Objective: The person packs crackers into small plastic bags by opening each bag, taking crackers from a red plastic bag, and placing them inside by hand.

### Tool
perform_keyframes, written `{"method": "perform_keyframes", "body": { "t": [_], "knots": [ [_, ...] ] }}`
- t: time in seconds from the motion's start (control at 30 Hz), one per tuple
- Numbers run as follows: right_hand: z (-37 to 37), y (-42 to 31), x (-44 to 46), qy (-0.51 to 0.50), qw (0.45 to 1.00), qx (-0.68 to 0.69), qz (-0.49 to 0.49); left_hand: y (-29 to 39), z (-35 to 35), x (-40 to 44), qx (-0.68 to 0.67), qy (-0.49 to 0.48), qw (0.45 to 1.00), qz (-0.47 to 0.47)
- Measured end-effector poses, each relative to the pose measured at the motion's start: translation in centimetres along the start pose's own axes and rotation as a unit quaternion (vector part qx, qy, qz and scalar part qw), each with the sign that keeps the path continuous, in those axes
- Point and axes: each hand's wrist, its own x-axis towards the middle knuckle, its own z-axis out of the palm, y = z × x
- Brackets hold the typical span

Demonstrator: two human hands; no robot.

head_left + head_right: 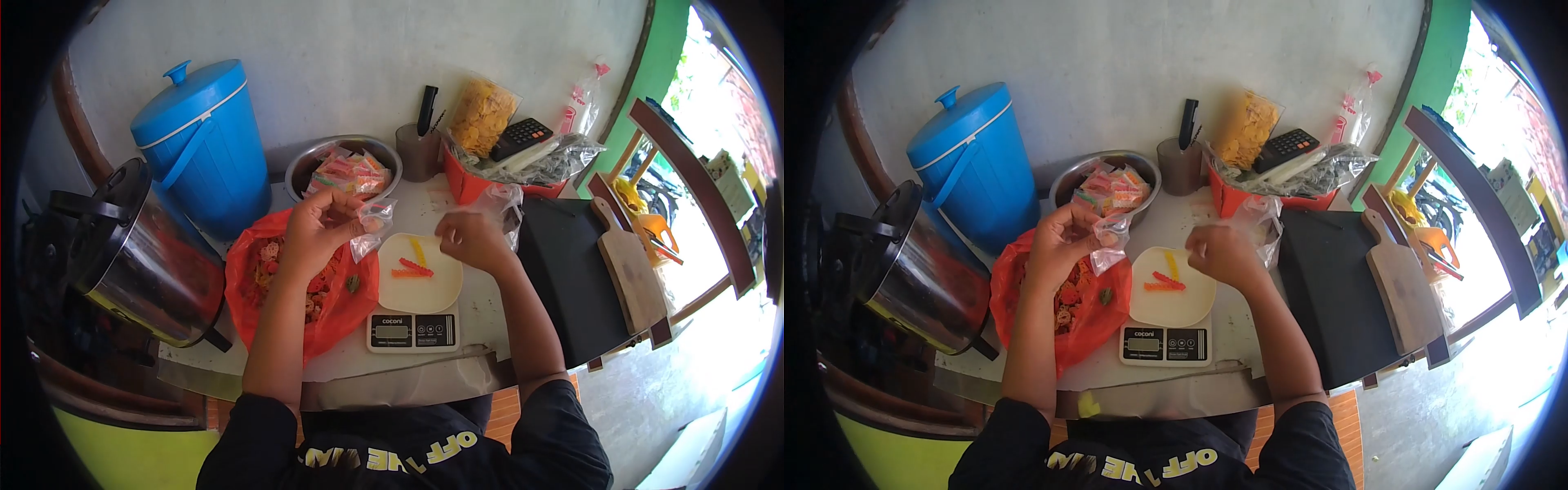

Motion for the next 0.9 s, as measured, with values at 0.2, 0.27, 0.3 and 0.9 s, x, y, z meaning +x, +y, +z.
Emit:
{"method": "perform_keyframes", "body": {
  "t": [0.2,0.27,0.3,0.9],
  "knots": [
    [-3.9,-6.0,0.5,0.161,0.917,0.337,-0.139,-0.7,0.9,0.0,-0.063,-0.023,0.997,-0.024],
    [-4.2,-7.2,0.2,0.164,0.938,0.251,-0.173,-0.5,1.1,-0.2,-0.072,-0.034,0.996,-0.032],
    [-4.1,-7.4,0.2,0.165,0.946,0.207,-0.189,-0.3,1.2,-0.3,-0.058,-0.034,0.997,-0.035],
    [-3.0,-6.5,0.2,0.1,0.951,0.249,-0.156,-0.5,3.1,-0.3,-0.091,-0.007,0.994,-0.065]
  ]
}}
